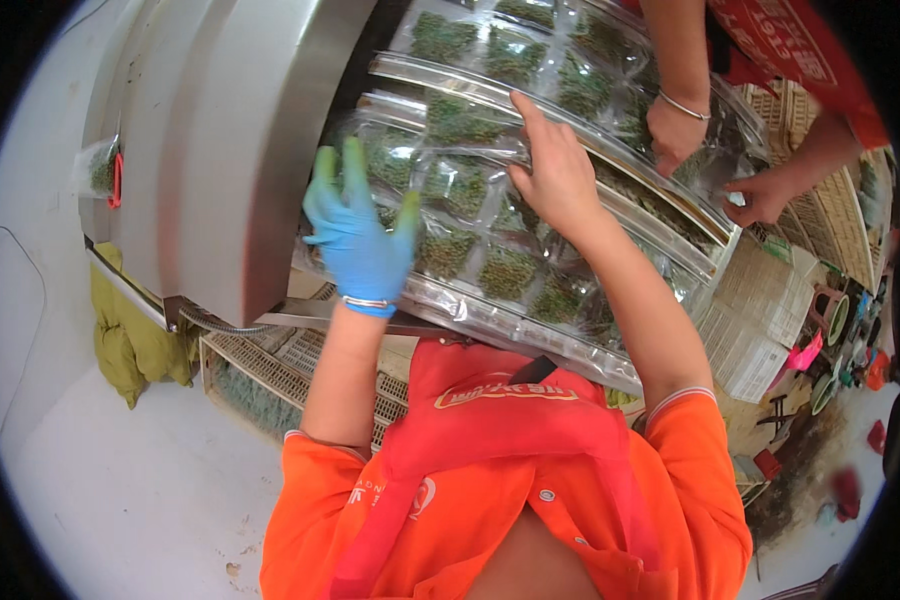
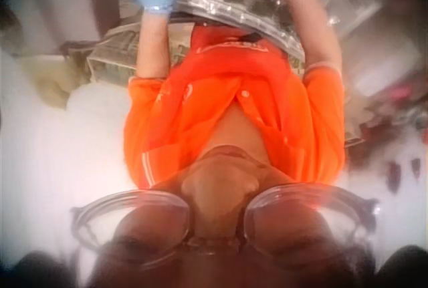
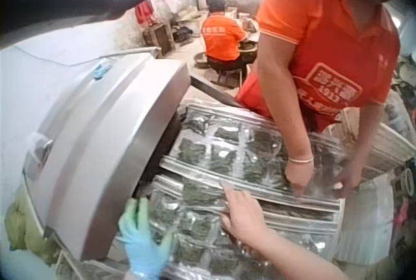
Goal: The person places small portions of dried green herbs into clear plastic bags on a stainless steel tray, then closes the vacuum sealer lid to seal them. The person repeatedly opens and closes the sealer, transfers sealed bags into a plastic basket, and retrieves more herbs from large green sacks to continue the process.
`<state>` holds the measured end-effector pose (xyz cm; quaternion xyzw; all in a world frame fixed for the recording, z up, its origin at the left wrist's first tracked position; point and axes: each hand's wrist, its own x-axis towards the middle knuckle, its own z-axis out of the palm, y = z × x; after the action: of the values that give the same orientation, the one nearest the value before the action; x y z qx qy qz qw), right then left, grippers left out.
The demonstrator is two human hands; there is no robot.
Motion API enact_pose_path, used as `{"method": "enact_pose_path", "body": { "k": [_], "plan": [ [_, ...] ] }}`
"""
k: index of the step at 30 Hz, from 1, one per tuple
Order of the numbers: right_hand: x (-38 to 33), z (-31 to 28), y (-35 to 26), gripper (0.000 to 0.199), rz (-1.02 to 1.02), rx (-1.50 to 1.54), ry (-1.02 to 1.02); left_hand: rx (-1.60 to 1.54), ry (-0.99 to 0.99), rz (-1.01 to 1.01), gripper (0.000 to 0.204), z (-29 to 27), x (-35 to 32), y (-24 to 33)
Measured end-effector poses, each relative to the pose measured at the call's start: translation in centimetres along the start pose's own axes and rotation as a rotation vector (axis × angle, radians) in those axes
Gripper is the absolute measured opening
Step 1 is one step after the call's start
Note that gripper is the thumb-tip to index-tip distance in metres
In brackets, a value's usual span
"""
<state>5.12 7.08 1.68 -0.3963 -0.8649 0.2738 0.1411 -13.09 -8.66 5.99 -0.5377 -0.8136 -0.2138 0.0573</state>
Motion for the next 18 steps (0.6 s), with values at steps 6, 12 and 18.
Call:
{"method": "enact_pose_path", "body": {
  "k": [6, 12, 18],
  "plan": [
    [1.6, 2.3, -1.0, 0.055, -0.232, 0.04, 0.317, 0.056, -0.226, -0.064, 0.089, 3.0, 2.9, -5.8],
    [-0.5, -6.0, -6.3, 0.043, -0.422, -0.206, 0.363, -0.042, -0.146, 0.052, 0.03, 2.3, 3.3, -7.4],
    [-6.8, -9.4, -5.8, 0.055, -0.261, -0.375, 0.078, -0.559, 0.042, -0.151, 0.019, -3.5, 3.5, -1.0]
  ]
}}
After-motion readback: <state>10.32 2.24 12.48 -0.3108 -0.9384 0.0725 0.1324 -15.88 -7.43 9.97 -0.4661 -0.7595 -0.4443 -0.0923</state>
